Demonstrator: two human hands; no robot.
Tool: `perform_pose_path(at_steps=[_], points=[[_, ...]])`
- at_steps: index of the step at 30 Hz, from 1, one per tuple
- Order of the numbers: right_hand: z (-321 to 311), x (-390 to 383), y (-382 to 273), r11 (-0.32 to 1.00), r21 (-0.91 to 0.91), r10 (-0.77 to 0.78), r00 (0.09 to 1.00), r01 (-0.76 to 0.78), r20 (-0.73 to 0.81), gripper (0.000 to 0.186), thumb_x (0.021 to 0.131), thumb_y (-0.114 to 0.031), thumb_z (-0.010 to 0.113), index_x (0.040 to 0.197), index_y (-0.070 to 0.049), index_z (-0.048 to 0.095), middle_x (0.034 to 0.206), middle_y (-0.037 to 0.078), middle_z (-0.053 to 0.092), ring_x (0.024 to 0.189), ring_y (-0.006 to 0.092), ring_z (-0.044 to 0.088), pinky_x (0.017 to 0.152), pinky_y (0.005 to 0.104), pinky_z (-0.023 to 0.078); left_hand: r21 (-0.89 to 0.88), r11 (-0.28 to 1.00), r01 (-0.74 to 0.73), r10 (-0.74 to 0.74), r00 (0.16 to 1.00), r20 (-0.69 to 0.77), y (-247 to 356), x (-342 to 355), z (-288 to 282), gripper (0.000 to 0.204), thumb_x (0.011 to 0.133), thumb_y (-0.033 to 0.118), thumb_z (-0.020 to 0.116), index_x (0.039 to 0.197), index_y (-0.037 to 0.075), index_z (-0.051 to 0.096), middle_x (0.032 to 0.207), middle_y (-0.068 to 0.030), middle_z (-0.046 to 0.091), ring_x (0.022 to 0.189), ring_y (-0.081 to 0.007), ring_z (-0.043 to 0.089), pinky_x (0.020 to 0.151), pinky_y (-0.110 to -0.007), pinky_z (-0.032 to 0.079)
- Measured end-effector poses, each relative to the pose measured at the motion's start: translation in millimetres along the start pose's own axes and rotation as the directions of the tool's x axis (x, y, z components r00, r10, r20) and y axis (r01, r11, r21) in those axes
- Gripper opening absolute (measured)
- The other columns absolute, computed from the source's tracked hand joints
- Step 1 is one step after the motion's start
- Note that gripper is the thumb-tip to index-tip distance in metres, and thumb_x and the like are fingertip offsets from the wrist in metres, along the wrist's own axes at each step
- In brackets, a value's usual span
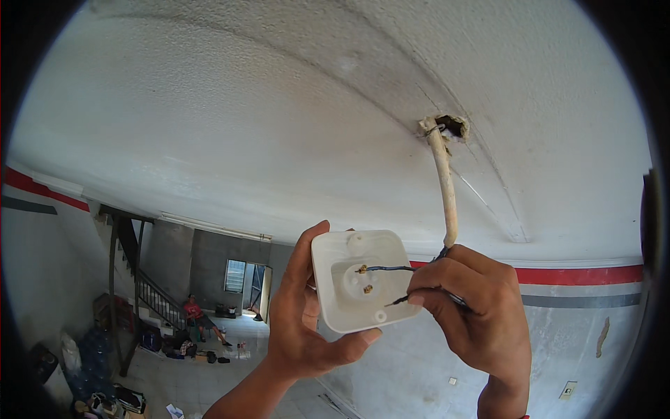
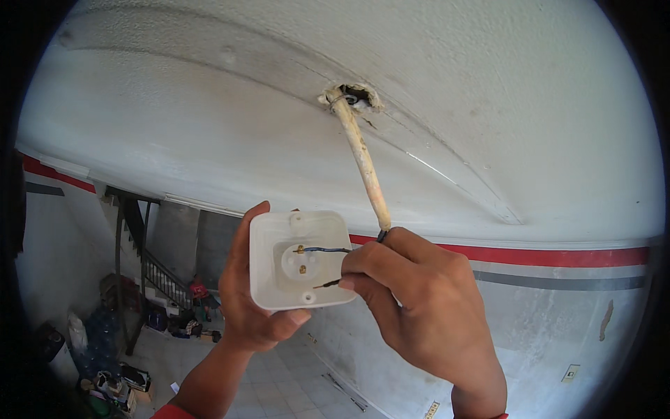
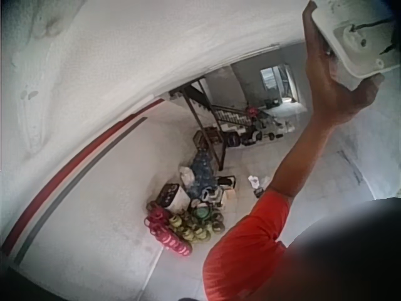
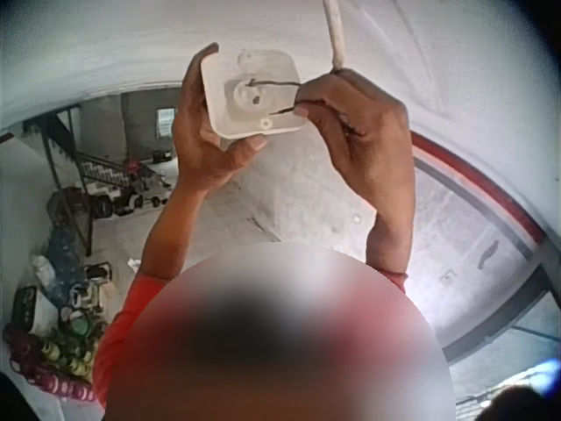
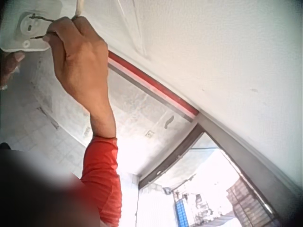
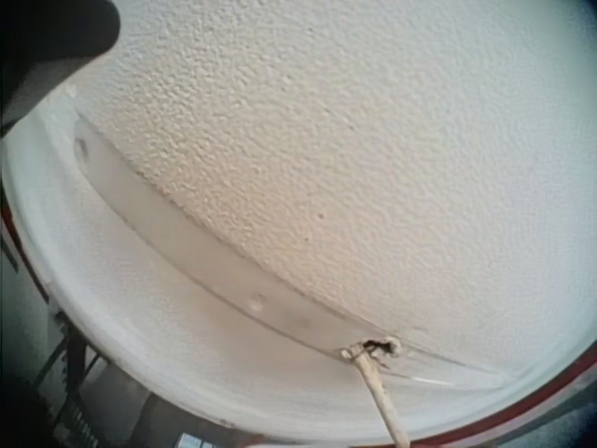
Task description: Installing a new white light bulb socket onto a ceiling using a screwdriver and connecting wires.
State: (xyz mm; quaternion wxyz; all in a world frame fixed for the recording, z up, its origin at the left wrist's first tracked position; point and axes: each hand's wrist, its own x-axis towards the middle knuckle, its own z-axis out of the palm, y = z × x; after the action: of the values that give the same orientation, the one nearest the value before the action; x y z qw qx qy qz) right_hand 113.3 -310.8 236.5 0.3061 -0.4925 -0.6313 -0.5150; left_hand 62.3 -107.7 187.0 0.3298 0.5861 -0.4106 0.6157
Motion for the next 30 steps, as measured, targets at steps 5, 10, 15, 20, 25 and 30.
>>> perform_pose_path(at_steps=[5, 10, 15, 20, 25, 30], points=[[10.1, -0.3, -9.3, 0.986, -0.140, 0.081, 0.995, -0.089, -0.064, 0.011, 0.078, -0.006, 0.073, 0.086, -0.007, 0.065, 0.071, 0.007, 0.058, 0.054, 0.0258, 0.058, 0.048, 0.0359, 0.044, 0.006, 0.999, -0.049, 0.049, 0.996, -0.076, -8.4, -4.4, 10.0, 0.107, 0.064, 0.016, 0.083, 0.148, -0.002, 0.018, 0.137, -0.0223, 0.044, 0.124, -0.0297, 0.051, 0.101, -0.043, 0.046], [13.5, -2.9, -6.2, 0.986, -0.148, 0.064, 0.992, -0.081, -0.112, 0.009, 0.079, -0.006, 0.072, 0.085, -0.008, 0.066, 0.071, 0.006, 0.057, 0.054, 0.0247, 0.058, 0.046, 0.0357, 0.043, 0.062, 0.992, -0.107, 0.112, 0.989, -0.091, -9.2, -5.0, 13.9, 0.106, 0.064, 0.017, 0.083, 0.146, -0.003, 0.019, 0.138, -0.0242, 0.042, 0.124, -0.0307, 0.050, 0.101, -0.044, 0.046], [15.4, -5.0, -8.2, 0.990, -0.104, 0.076, 0.987, -0.091, -0.141, 0.009, 0.076, 0.005, 0.071, 0.083, 0.000, 0.068, 0.070, 0.009, 0.059, 0.056, 0.0184, 0.057, 0.050, 0.0288, 0.044, 0.080, 0.991, -0.110, 0.117, 0.989, -0.090, -8.4, -7.4, 17.7, 0.107, 0.064, 0.018, 0.085, 0.146, -0.004, 0.019, 0.139, -0.0249, 0.041, 0.124, -0.0312, 0.050, 0.101, -0.043, 0.046], [16.2, -6.8, -8.6, 0.988, -0.119, 0.081, 0.986, -0.098, -0.147, 0.010, 0.075, 0.005, 0.072, 0.083, 0.000, 0.069, 0.069, 0.009, 0.058, 0.056, 0.0187, 0.056, 0.050, 0.0288, 0.044, 0.045, 0.996, -0.075, 0.079, 0.993, -0.091, -9.4, -8.4, 19.2, 0.108, 0.063, 0.017, 0.085, 0.146, -0.003, 0.019, 0.139, -0.0246, 0.041, 0.124, -0.0306, 0.050, 0.101, -0.043, 0.046], [16.1, -9.6, -10.0, 0.986, -0.133, 0.085, 0.986, -0.104, -0.142, 0.012, 0.075, 0.007, 0.071, 0.084, 0.000, 0.069, 0.069, 0.009, 0.057, 0.057, 0.0189, 0.057, 0.051, 0.0292, 0.044, -0.007, 0.998, -0.064, 0.063, 0.992, -0.110, -11.3, -11.6, 20.1, 0.108, 0.062, 0.015, 0.085, 0.146, -0.003, 0.019, 0.140, -0.0239, 0.041, 0.125, -0.0302, 0.049, 0.102, -0.043, 0.044], [15.6, -13.4, -7.0, 0.981, -0.173, 0.063, 0.989, -0.086, -0.135, 0.012, 0.076, 0.002, 0.071, 0.085, -0.005, 0.068, 0.069, 0.006, 0.055, 0.054, 0.0210, 0.056, 0.048, 0.0325, 0.043, 0.012, 0.997, -0.080, 0.081, 0.993, -0.087, -10.3, -12.6, 19.3, 0.109, 0.062, 0.014, 0.085, 0.147, -0.002, 0.019, 0.141, -0.0241, 0.040, 0.125, -0.0306, 0.049, 0.103, -0.043, 0.044]])
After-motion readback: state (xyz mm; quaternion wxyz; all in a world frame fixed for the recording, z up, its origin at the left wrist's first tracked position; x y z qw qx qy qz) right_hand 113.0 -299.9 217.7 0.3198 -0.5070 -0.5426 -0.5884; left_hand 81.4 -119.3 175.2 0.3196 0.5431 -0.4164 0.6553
